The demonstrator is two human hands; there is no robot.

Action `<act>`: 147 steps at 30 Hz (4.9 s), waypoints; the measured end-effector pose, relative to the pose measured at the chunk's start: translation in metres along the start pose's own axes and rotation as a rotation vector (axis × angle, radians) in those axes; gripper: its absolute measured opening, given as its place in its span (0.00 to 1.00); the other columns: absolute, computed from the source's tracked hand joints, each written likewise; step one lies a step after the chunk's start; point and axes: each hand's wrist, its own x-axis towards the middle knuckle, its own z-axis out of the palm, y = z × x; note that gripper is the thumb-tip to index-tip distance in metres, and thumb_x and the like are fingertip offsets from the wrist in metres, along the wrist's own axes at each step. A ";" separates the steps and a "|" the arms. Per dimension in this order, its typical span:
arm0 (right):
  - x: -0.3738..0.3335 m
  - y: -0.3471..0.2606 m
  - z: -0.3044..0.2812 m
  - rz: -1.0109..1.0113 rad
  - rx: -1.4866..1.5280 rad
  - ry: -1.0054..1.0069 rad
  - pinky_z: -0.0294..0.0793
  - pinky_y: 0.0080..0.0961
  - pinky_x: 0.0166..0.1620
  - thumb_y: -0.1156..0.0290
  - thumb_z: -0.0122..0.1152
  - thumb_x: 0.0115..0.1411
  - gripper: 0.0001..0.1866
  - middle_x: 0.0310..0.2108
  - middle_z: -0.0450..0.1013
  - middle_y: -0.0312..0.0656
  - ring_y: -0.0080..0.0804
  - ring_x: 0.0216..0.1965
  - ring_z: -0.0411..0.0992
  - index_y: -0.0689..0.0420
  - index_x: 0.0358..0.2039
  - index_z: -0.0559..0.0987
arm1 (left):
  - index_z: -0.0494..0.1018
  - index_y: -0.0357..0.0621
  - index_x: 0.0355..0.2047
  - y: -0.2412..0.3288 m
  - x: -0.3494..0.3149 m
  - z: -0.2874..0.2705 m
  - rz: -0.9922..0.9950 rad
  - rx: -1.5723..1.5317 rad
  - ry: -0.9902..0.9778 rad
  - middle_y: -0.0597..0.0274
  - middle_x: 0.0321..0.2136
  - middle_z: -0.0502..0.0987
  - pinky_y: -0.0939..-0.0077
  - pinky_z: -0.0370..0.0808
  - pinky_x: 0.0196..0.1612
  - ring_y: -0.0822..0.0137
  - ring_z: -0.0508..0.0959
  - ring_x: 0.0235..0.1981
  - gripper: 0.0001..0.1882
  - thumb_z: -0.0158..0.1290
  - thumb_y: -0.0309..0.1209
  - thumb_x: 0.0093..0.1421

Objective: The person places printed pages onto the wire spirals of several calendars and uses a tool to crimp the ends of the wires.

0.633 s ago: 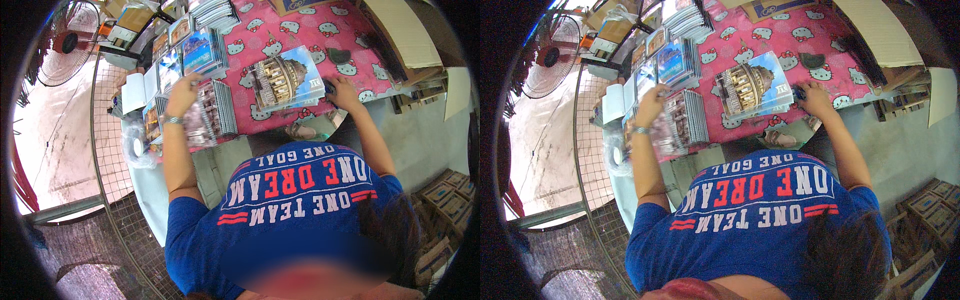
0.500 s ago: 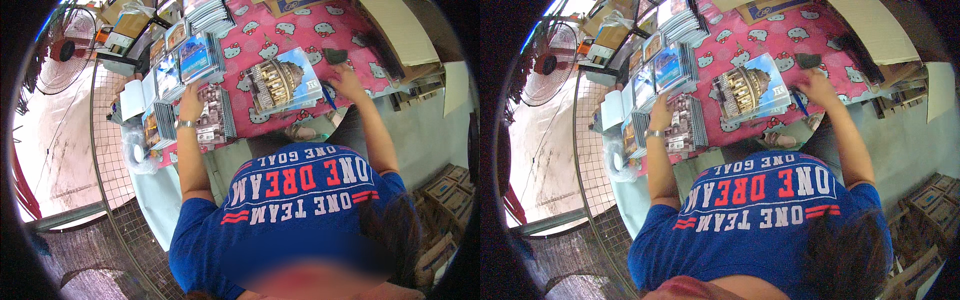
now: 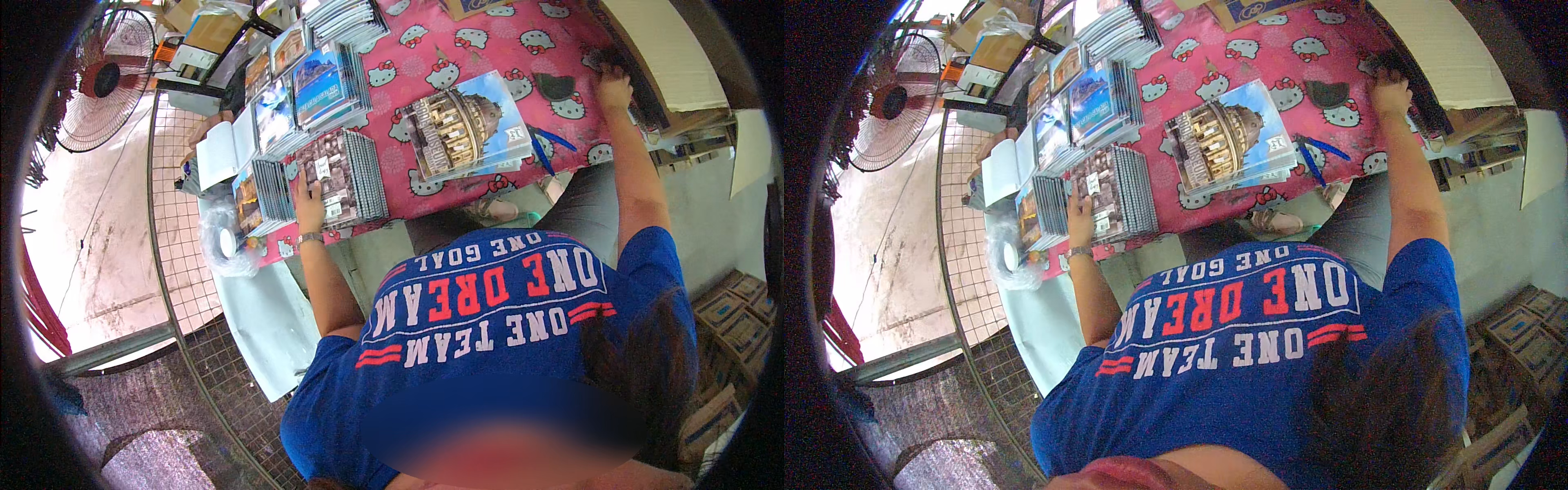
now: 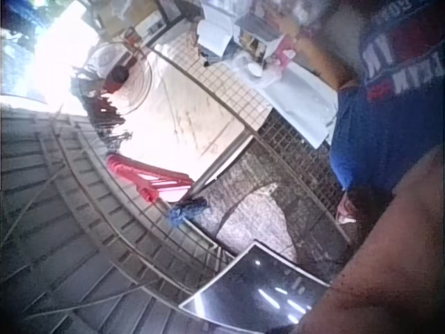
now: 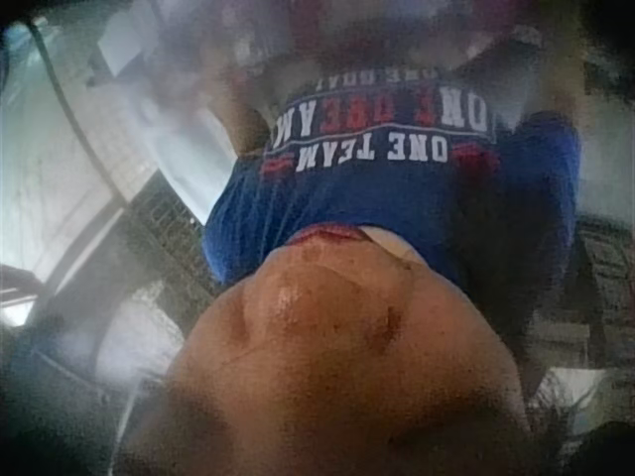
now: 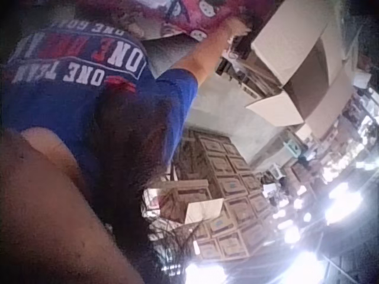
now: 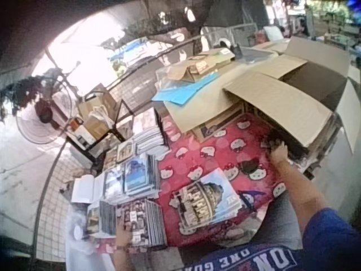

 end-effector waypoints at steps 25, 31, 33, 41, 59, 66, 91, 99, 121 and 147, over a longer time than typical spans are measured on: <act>-0.031 -0.081 -0.156 -0.207 1.027 0.197 0.74 0.37 0.46 0.60 0.58 0.61 0.16 0.41 0.77 0.50 0.49 0.43 0.76 0.56 0.43 0.80 | 0.74 0.38 0.47 0.267 0.053 0.082 0.780 -0.333 -0.123 0.46 0.45 0.77 0.63 0.69 0.55 0.52 0.74 0.51 0.17 0.56 0.30 0.57; -0.063 -0.076 -0.204 -0.111 1.066 0.165 0.73 0.29 0.38 0.64 0.58 0.61 0.15 0.33 0.78 0.47 0.34 0.34 0.76 0.59 0.45 0.78 | 0.73 0.35 0.46 0.308 0.079 0.140 0.664 -0.030 -0.560 0.44 0.45 0.76 0.62 0.71 0.52 0.49 0.76 0.48 0.19 0.58 0.28 0.54; -0.074 -0.044 -0.201 -0.093 0.990 0.162 0.73 0.29 0.38 0.64 0.58 0.62 0.15 0.32 0.78 0.47 0.33 0.34 0.76 0.59 0.45 0.78 | 0.73 0.36 0.47 0.310 0.079 0.136 0.616 -0.090 -0.571 0.43 0.44 0.77 0.62 0.71 0.51 0.49 0.76 0.47 0.21 0.60 0.28 0.52; -0.120 -0.063 -0.216 -0.021 1.275 0.093 0.72 0.32 0.47 0.66 0.54 0.63 0.14 0.42 0.75 0.50 0.44 0.45 0.74 0.60 0.45 0.77 | 0.71 0.40 0.41 0.338 0.027 0.025 0.758 -0.220 -0.307 0.51 0.37 0.78 0.59 0.71 0.46 0.49 0.76 0.41 0.17 0.57 0.22 0.49; -0.114 -0.113 -0.235 -0.314 1.410 -0.005 0.70 0.32 0.46 0.64 0.46 0.69 0.18 0.39 0.75 0.47 0.37 0.41 0.73 0.60 0.52 0.75 | 0.72 0.43 0.41 0.351 0.006 0.044 1.253 -0.023 -0.103 0.55 0.37 0.73 0.57 0.59 0.54 0.53 0.71 0.44 0.14 0.52 0.28 0.53; -0.112 -0.104 -0.232 -0.374 1.369 0.096 0.73 0.37 0.43 0.72 0.60 0.57 0.11 0.36 0.73 0.45 0.45 0.39 0.74 0.54 0.42 0.80 | 0.72 0.44 0.40 0.357 -0.009 0.047 1.232 -0.020 -0.073 0.56 0.37 0.74 0.59 0.59 0.54 0.55 0.71 0.43 0.12 0.53 0.31 0.55; -0.125 -0.116 -0.276 -0.434 1.063 -0.059 0.74 0.45 0.39 0.72 0.59 0.55 0.16 0.43 0.69 0.49 0.53 0.40 0.74 0.57 0.45 0.72 | 0.69 0.44 0.43 0.344 -0.024 0.038 1.248 -0.077 -0.031 0.57 0.38 0.74 0.56 0.57 0.56 0.56 0.73 0.43 0.16 0.54 0.28 0.54; -0.113 -0.115 -0.281 -0.448 1.004 -0.065 0.74 0.41 0.38 0.71 0.57 0.58 0.16 0.35 0.73 0.48 0.50 0.39 0.74 0.54 0.48 0.72 | 0.70 0.46 0.43 0.347 -0.015 0.040 1.203 -0.049 -0.081 0.58 0.39 0.75 0.55 0.55 0.59 0.58 0.73 0.45 0.16 0.55 0.28 0.53; -0.054 -0.109 -0.233 -0.730 2.026 -0.653 0.63 0.33 0.59 0.53 0.60 0.55 0.25 0.47 0.73 0.47 0.39 0.52 0.68 0.61 0.44 0.79 | 0.72 0.41 0.36 0.325 -0.022 0.043 1.068 -0.168 -0.019 0.56 0.38 0.71 0.56 0.57 0.54 0.51 0.66 0.48 0.24 0.65 0.42 0.44; -0.054 -0.086 -0.248 -0.552 1.963 -1.046 0.67 0.25 0.49 0.49 0.57 0.59 0.24 0.43 0.73 0.35 0.25 0.44 0.68 0.57 0.44 0.78 | 0.71 0.41 0.37 0.341 -0.030 0.044 1.109 -0.186 -0.053 0.56 0.34 0.71 0.60 0.63 0.49 0.52 0.68 0.43 0.25 0.69 0.35 0.41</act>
